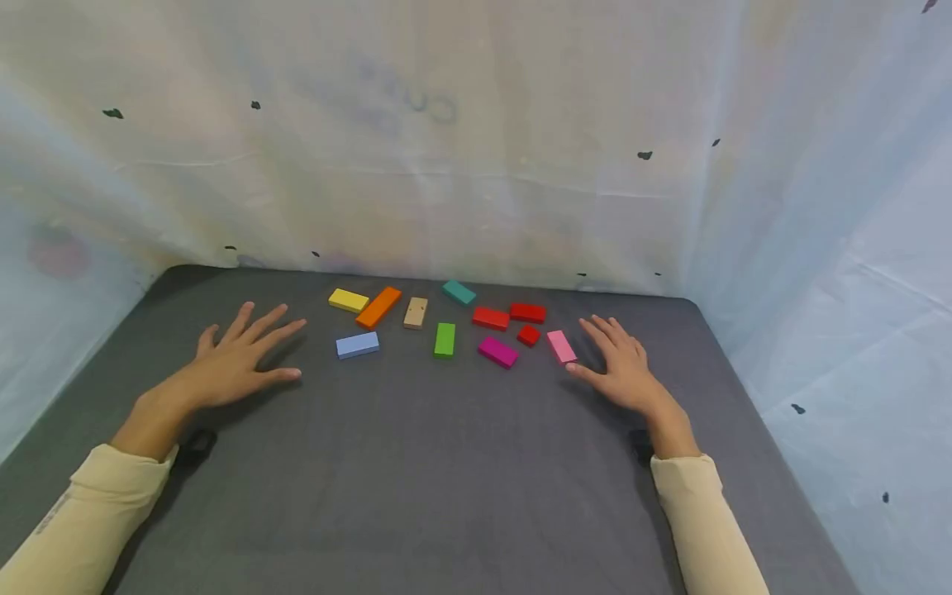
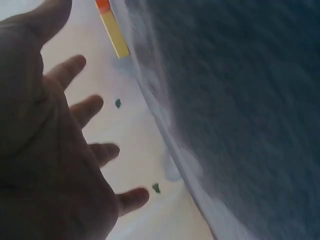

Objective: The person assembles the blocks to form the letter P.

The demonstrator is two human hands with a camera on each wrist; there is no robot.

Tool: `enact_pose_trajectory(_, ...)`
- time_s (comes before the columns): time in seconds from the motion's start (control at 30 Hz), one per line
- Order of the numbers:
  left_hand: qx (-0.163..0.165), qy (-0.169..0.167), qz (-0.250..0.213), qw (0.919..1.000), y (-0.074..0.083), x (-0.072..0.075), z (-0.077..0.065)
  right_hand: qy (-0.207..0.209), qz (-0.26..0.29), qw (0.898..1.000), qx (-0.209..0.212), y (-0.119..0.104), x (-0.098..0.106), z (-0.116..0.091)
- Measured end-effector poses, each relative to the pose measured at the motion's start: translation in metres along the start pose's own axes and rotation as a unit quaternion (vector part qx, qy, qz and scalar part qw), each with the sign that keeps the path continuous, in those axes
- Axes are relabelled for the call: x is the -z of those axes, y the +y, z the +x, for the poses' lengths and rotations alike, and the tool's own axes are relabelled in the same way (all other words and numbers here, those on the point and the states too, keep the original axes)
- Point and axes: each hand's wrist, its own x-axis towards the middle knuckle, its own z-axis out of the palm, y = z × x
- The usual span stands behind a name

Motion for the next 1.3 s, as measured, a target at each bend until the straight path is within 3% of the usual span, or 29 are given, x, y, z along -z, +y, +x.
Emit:
enact_pose_trajectory(0.17,-0.033,0.006,-0.018,0.9993,0.008,-0.004,-0.001,0.016,-0.007,0.999,0.046,-0.028,-0.014,0.016)
enact_pose_trajectory(0.33,-0.064,-0.007,-0.042,0.997,0.017,-0.007,0.003,0.003,-0.008,0.997,0.08,-0.057,-0.026,0.032)
enact_pose_trajectory(0.67,-0.094,-0.024,-0.063,0.9933,0.031,-0.003,0.014,-0.021,0.045,0.99,0.13,-0.11,-0.045,0.073)
enact_pose_trajectory(1.03,-0.112,-0.025,-0.088,0.9895,0.042,-0.002,0.038,-0.058,0.02,0.985,0.162,-0.128,-0.061,0.097)
enact_pose_trajectory(1.3,-0.129,-0.017,-0.071,0.9889,0.048,-0.002,0.048,-0.077,-0.002,0.983,0.167,-0.134,-0.064,0.104)
